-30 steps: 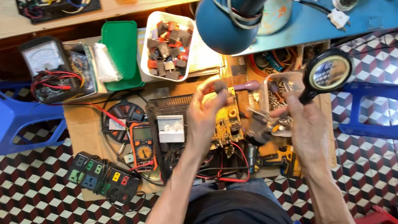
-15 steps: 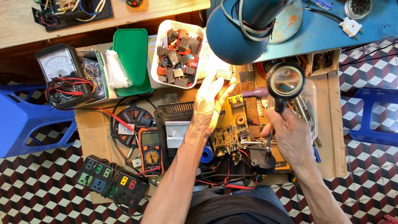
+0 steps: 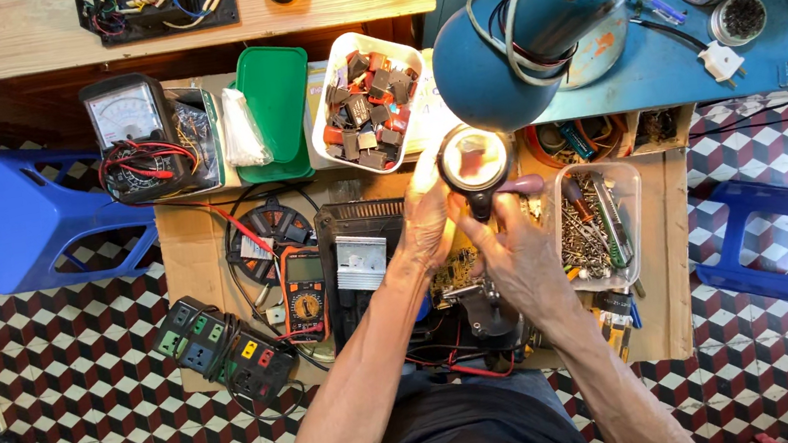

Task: The person organizes small electronic components on a workbench, then uses a magnifying glass to inspect several small black rectangular parts. They test one component with a multimeter and place it on the bench. The task involves sorting, inspecting, and testing electronic components.

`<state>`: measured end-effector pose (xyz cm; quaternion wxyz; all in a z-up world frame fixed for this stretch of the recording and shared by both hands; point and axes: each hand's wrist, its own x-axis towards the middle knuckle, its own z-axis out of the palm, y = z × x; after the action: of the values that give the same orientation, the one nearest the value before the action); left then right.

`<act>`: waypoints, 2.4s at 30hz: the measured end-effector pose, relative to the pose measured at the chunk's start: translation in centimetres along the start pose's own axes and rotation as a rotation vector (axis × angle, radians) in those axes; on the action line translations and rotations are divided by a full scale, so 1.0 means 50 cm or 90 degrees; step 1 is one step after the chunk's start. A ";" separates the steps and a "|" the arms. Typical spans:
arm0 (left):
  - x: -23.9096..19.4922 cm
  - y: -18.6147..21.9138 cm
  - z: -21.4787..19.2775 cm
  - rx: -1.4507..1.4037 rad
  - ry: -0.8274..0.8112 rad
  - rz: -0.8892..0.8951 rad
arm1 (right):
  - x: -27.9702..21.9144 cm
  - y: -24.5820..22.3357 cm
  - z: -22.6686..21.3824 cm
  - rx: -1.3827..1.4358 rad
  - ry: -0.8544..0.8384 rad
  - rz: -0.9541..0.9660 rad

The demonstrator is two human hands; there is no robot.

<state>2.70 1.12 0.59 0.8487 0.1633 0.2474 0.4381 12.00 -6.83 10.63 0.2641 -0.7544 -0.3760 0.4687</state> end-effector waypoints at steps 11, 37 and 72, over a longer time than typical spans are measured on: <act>-0.021 0.030 0.048 -0.027 -0.062 -0.046 | -0.003 -0.012 0.014 0.032 -0.006 -0.029; -0.014 0.002 0.013 0.036 0.066 0.005 | -0.002 -0.012 0.021 0.026 -0.012 -0.024; -0.013 -0.012 0.001 0.013 0.107 0.002 | 0.004 0.002 0.024 0.020 0.011 -0.059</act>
<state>2.80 0.24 0.51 0.8226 0.1352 0.3217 0.4489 11.03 -6.67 9.94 0.3009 -0.7357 -0.4010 0.4553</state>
